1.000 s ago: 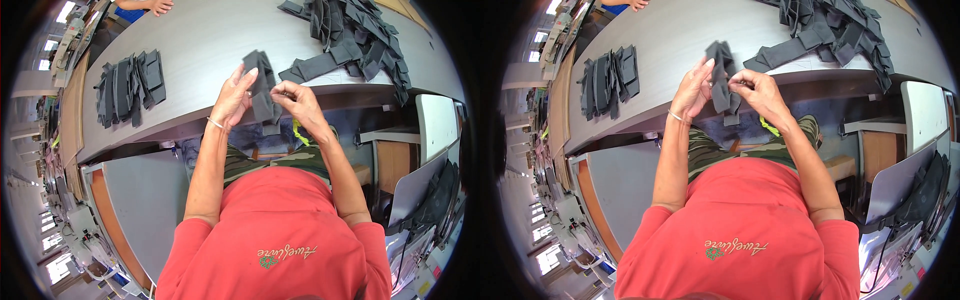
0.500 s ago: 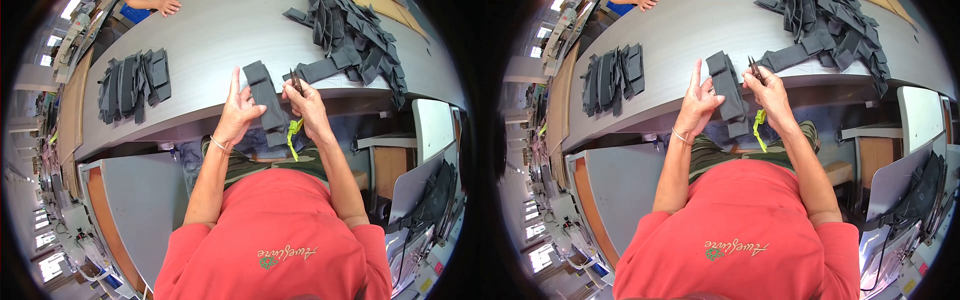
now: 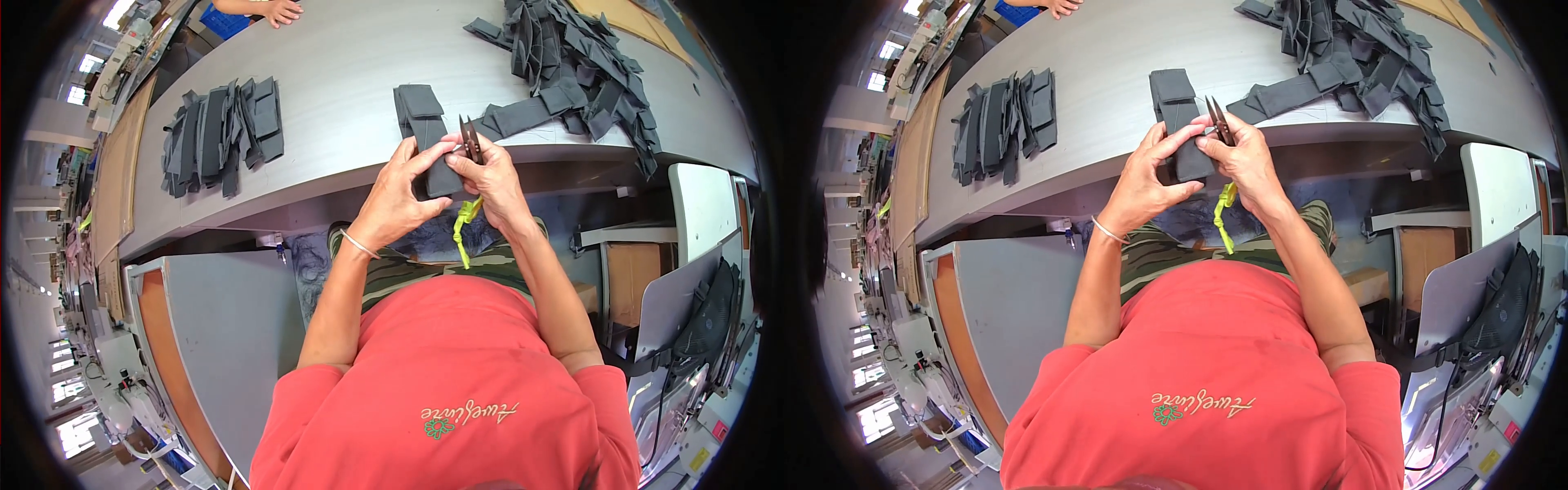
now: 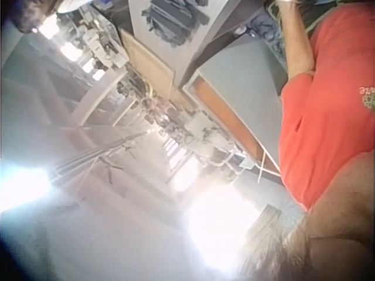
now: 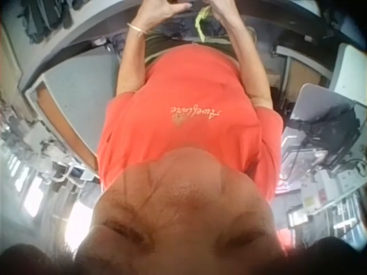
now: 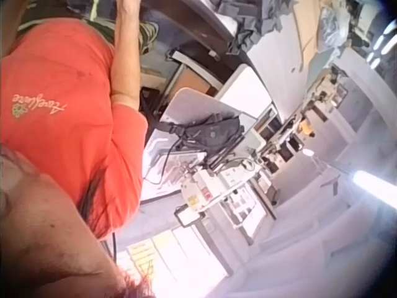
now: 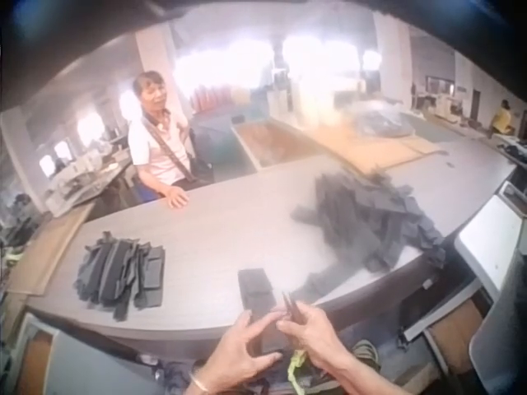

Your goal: Trimming loose threads from fabric pieces using a small pair of scissors.

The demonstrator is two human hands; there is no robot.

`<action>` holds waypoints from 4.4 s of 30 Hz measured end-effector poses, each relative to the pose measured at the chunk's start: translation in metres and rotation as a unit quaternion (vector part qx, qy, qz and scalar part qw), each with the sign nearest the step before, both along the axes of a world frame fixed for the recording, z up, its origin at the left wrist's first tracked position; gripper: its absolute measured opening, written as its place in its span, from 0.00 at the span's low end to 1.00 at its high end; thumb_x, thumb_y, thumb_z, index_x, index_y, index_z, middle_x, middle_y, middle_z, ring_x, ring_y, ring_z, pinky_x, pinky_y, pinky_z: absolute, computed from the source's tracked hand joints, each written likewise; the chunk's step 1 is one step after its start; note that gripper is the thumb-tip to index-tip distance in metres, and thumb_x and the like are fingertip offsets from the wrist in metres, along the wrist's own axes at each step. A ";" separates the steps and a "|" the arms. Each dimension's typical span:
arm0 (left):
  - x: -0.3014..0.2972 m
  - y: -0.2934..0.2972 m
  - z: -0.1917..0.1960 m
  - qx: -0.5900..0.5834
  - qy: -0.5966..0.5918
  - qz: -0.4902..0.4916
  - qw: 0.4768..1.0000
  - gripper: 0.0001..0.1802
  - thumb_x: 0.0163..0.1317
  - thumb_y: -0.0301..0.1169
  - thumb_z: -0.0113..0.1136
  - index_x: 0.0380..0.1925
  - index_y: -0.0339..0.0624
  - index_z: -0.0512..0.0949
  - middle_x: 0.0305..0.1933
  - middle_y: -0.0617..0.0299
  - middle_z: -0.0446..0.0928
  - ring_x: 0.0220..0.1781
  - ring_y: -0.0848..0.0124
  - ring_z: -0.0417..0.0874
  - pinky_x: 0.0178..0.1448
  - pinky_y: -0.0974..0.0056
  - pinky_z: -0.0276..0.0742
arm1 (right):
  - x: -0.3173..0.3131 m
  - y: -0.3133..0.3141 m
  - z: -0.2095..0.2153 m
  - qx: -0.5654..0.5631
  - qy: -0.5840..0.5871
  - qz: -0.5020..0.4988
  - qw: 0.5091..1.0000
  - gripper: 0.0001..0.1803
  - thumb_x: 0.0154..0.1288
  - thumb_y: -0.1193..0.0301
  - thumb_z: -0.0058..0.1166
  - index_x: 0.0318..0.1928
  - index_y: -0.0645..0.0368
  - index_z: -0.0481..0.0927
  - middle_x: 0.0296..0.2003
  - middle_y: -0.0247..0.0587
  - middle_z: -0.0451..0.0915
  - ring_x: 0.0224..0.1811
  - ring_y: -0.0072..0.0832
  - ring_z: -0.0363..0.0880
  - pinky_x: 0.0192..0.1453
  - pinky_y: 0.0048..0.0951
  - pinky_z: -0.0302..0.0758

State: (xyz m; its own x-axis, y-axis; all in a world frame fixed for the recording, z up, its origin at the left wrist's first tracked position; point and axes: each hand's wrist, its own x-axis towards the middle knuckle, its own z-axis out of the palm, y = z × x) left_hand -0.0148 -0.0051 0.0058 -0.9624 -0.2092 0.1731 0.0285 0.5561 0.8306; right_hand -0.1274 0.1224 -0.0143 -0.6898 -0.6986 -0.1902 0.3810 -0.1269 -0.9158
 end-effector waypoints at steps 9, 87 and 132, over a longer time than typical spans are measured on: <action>0.001 0.007 -0.011 -0.188 0.067 0.096 0.975 0.36 0.38 0.32 0.74 0.54 0.52 0.76 0.42 0.61 0.71 0.50 0.60 0.69 0.57 0.52 0.61 | 0.000 -0.004 -0.003 -0.005 -0.012 0.015 1.000 0.12 0.62 0.75 0.57 0.47 0.58 0.80 0.20 0.19 0.66 0.16 0.07 0.53 0.17 0.14 0.48; -0.002 -0.008 -0.026 0.288 0.154 0.151 0.933 0.18 0.48 0.10 0.59 0.40 0.34 0.80 0.45 0.64 0.74 0.45 0.76 0.77 0.50 0.72 0.74 | 0.012 0.018 0.017 0.147 0.609 -0.036 0.779 0.07 0.54 0.69 0.61 0.35 0.51 0.84 0.25 0.32 0.79 0.28 0.30 0.75 0.32 0.30 0.68; 0.000 -0.009 -0.024 0.195 0.142 0.187 0.952 0.22 0.44 0.14 0.61 0.42 0.40 0.81 0.31 0.72 0.72 0.27 0.84 0.64 0.30 0.77 0.63 | 0.022 0.008 0.040 0.119 0.399 0.017 0.909 0.25 0.48 0.75 0.66 0.50 0.47 0.79 0.36 0.35 0.75 0.36 0.27 0.76 0.36 0.28 0.73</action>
